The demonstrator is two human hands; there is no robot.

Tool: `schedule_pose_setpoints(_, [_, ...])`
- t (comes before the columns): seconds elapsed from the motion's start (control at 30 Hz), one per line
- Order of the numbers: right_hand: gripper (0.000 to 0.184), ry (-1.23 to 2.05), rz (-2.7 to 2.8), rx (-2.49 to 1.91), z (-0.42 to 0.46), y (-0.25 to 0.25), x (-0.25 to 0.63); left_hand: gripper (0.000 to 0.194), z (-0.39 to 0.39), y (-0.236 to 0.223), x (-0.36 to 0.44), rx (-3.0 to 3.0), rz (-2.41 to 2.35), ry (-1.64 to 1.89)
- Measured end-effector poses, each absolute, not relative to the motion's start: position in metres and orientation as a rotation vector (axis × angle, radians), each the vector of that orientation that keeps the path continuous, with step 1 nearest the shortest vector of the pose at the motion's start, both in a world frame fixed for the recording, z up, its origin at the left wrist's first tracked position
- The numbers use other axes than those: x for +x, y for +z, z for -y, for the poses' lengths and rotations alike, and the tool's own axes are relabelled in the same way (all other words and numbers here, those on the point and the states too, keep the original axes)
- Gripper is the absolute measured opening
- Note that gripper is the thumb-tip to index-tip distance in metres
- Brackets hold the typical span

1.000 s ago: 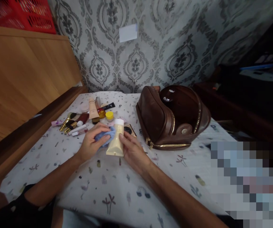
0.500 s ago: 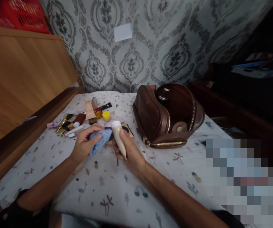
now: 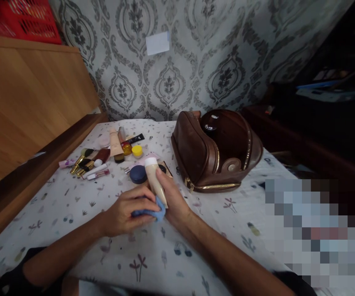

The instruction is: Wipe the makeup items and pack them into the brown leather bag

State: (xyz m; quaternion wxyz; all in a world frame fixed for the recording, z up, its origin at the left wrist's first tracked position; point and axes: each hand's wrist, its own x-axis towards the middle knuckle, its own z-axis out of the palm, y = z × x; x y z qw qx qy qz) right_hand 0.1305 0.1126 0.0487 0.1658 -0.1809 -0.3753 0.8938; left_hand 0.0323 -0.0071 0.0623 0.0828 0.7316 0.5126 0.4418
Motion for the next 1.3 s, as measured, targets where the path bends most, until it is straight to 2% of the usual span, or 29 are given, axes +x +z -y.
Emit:
schedule_pose_setpoints(0.1, [0.037, 2.557, 1.000, -0.546, -0.116, 0.049, 0.129, 0.016, 0.008, 0.066, 0.031, 2.075, -1.471, 1.362])
schedule_pose_setpoints(0.3, [0.029, 2.522, 0.973, -0.480, -0.111, 0.053, 0.127, 0.012, 0.005, 0.069, 0.012, 1.552, -1.999, 1.903])
schedule_pose_setpoints(0.53, [0.031, 2.513, 0.991, -0.546, -0.109, 0.047, 0.127, 0.015, 0.003, 0.059, 0.013, 1.856, -1.975, 1.641])
schedule_pose_setpoints(0.73, [0.037, 2.453, 1.070, -0.524, -0.115, 0.051, 0.128, 0.016, 0.010, 0.074, 0.018, 2.000, -1.602, 1.455])
schedule_pose_setpoints(0.9, [0.038, 2.468, 1.028, -0.540, -0.120, 0.048, 0.125, 0.021, 0.011, 0.081, 0.013, 1.769, -1.291, 1.420])
schedule_pose_setpoints(1.0, [0.033, 2.502, 1.009, -0.507, -0.119, 0.047, 0.125, 0.027, 0.009, 0.076, 0.008, 1.570, -1.458, 1.627])
schedule_pose_setpoints(1.1, [0.027, 2.572, 0.989, -0.486, -0.114, 0.048, 0.126, 0.023, 0.005, 0.069, 0.006, 1.359, -1.832, 1.821])
schedule_pose_setpoints(1.17, [0.028, 2.643, 0.965, -0.510, -0.111, 0.048, 0.128, 0.019, 0.003, 0.064, 0.007, 1.394, -1.972, 1.813])
schedule_pose_setpoints(1.3, [0.033, 2.672, 0.994, -0.511, -0.110, 0.047, 0.131, 0.013, 0.004, 0.062, 0.016, 1.917, -1.943, 1.618])
